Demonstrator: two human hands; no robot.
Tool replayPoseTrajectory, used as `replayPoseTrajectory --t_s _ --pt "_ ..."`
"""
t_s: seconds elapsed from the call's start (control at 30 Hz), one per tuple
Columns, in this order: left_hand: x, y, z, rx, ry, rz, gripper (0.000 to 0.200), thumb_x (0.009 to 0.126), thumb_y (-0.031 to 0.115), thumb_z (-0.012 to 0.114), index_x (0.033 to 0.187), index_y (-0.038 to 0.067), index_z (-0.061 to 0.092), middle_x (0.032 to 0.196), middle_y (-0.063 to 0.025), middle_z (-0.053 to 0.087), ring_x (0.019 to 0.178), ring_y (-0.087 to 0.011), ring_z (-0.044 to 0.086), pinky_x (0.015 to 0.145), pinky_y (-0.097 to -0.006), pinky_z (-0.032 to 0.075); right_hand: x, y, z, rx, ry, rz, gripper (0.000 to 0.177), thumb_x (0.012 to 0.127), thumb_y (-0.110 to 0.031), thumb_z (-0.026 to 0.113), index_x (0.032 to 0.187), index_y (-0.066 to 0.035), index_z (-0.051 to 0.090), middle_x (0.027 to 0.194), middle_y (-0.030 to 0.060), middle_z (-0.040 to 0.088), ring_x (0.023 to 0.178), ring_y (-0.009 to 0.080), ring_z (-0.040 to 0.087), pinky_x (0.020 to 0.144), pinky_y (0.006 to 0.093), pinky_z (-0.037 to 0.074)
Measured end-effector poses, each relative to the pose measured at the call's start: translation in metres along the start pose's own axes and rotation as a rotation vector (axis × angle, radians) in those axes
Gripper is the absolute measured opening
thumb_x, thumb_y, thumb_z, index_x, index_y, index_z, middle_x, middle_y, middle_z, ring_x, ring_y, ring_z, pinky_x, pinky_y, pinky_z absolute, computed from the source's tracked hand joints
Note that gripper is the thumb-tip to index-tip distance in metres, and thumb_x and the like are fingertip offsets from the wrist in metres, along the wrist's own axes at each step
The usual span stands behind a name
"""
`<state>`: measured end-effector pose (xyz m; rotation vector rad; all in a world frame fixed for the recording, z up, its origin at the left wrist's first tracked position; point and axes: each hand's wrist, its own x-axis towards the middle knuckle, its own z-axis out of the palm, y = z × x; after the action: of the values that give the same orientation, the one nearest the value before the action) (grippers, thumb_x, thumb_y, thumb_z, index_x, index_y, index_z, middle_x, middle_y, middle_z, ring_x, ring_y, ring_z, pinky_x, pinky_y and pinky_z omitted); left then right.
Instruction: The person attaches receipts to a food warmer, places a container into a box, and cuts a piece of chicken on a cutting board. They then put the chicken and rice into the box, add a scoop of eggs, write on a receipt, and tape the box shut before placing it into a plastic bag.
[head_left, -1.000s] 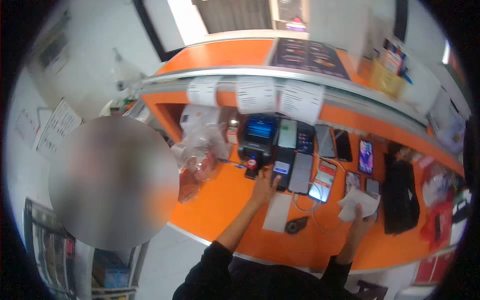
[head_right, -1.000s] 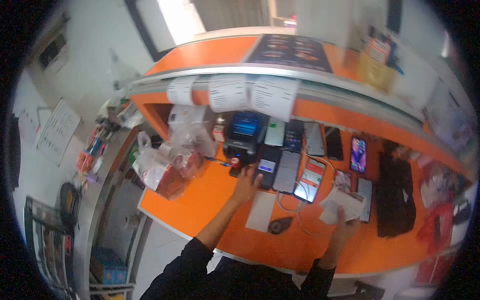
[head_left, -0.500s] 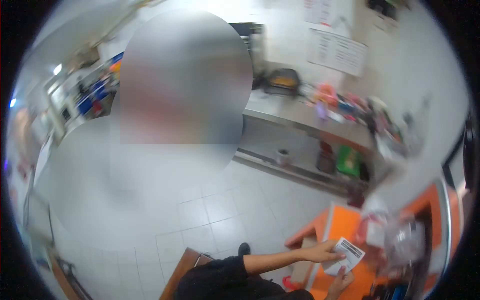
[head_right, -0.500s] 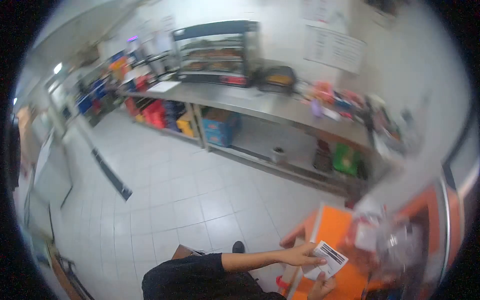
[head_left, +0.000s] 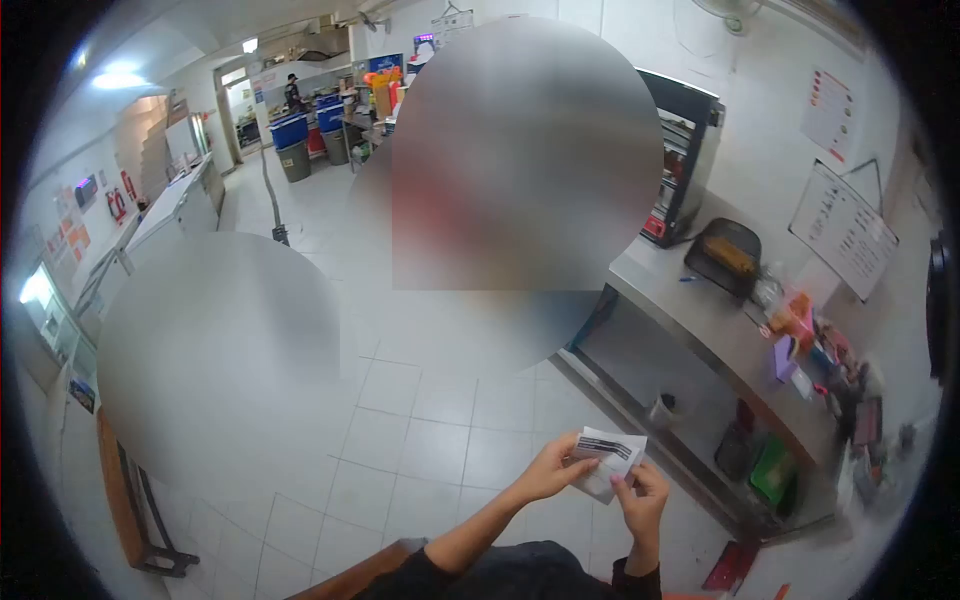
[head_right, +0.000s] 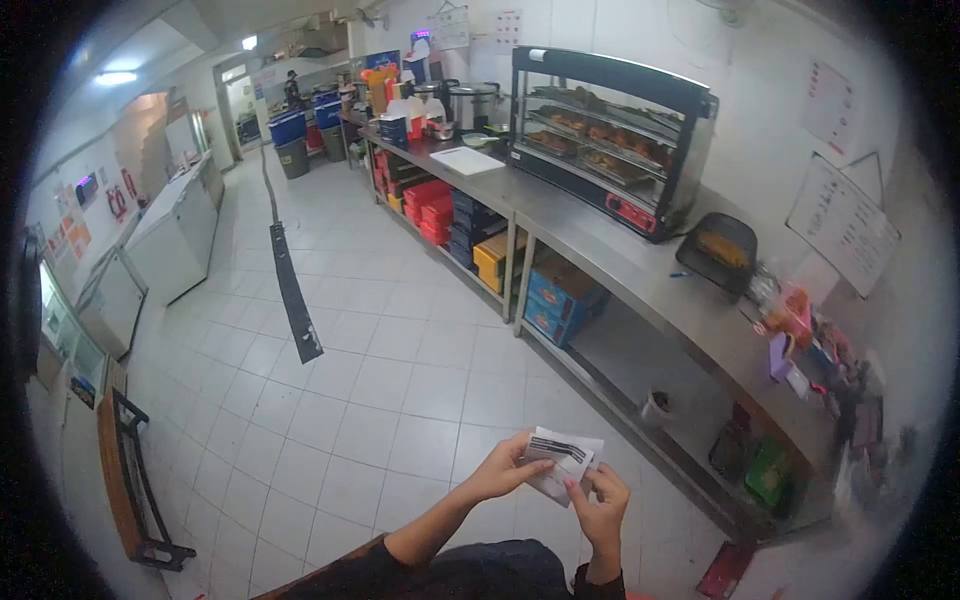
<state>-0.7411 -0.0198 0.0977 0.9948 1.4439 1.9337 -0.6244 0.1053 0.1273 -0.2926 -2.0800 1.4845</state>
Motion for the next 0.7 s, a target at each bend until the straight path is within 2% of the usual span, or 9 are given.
replayPoseTrajectory --t_s 0.1,0.23,0.37,0.4,0.5,0.57,0.67,0.7 --pt "0.036 -0.009 -0.034 -0.031 0.119 -0.114 0.031 0.08 0.01 0.058 0.108 0.0 0.049 0.099 -0.0072 0.057 0.091 -0.0121 0.053 0.079 -0.0264 0.042 0.058 0.026 0.031 0.112 0.005 -0.037 0.019 0.066 0.001 0.066 0.084 0.005 0.062 0.078 0.0088 0.058 0.071 0.0129 0.055 0.059 0.0221 0.042" --pt "0.105 -0.039 -0.076 -0.009 0.332 -0.037 0.03 0.08 0.011 0.058 0.107 -0.002 0.05 0.095 -0.0079 0.059 0.087 -0.0116 0.055 0.075 -0.025 0.044 0.136 0.076 0.054 -0.005 0.101 -0.19 0.021 0.064 0.001 0.068 0.083 0.006 0.061 0.078 0.0104 0.058 0.07 0.0155 0.057 0.059 0.0235 0.044" --pt "0.199 -0.037 -0.121 -0.027 0.492 0.041 0.029 0.082 0.013 0.056 0.106 -0.002 0.051 0.092 -0.0072 0.059 0.081 -0.0101 0.056 0.07 -0.0224 0.045 0.239 0.096 0.061 0.046 0.196 -0.243 0.026 0.062 0.005 0.067 0.087 0.004 0.061 0.079 0.0118 0.057 0.078 0.0202 0.057 0.069 0.0269 0.043" --pt "0.224 -0.034 -0.139 -0.03 0.524 0.056 0.028 0.083 0.015 0.055 0.106 -0.002 0.051 0.091 -0.0061 0.059 0.079 -0.0092 0.055 0.068 -0.0212 0.045 0.269 0.101 0.055 0.008 0.119 -0.267 0.034 0.063 0.008 0.064 0.096 0.004 0.059 0.086 0.0129 0.056 0.084 0.0203 0.055 0.076 0.0287 0.042" --pt "0.279 -0.008 -0.187 -0.015 0.529 -0.024 0.029 0.086 0.02 0.05 0.107 0.0 0.05 0.087 -0.0047 0.059 0.074 -0.0057 0.055 0.061 -0.0178 0.044 0.356 0.104 0.053 0.175 0.026 -0.306 0.046 0.064 0.008 0.062 0.109 0.005 0.052 0.099 0.0147 0.053 0.092 0.0202 0.052 0.082 0.029 0.04" --pt "0.318 0.005 -0.213 -0.142 0.553 0.046 0.03 0.087 0.021 0.047 0.109 0.001 0.048 0.086 -0.0054 0.059 0.072 -0.0057 0.056 0.058 -0.018 0.047 0.411 0.105 0.057 0.31 -0.102 -0.3 0.058 0.064 0.01 0.058 0.12 0.006 0.04 0.112 0.017 0.047 0.103 0.0211 0.047 0.088 0.0297 0.037" --pt "0.364 0.03 -0.251 -0.213 0.537 0.088 0.03 0.088 0.021 0.044 0.111 0.002 0.047 0.087 -0.0065 0.059 0.072 -0.0087 0.059 0.055 -0.0205 0.05 0.48 0.108 0.078 0.598 -0.199 -0.177 0.066 0.064 0.011 0.057 0.125 0.006 0.032 0.119 0.0187 0.043 0.109 0.0226 0.044 0.092 0.0312 0.034" --pt "0.378 0.034 -0.266 -0.191 0.533 0.077 0.03 0.089 0.021 0.043 0.11 0.002 0.047 0.088 -0.0069 0.059 0.072 -0.0095 0.059 0.055 -0.0213 0.05 0.502 0.11 0.086 0.605 -0.226 -0.183 0.067 0.064 0.011 0.056 0.126 0.006 0.031 0.119 0.0189 0.042 0.109 0.0227 0.044 0.092 0.0315 0.034"
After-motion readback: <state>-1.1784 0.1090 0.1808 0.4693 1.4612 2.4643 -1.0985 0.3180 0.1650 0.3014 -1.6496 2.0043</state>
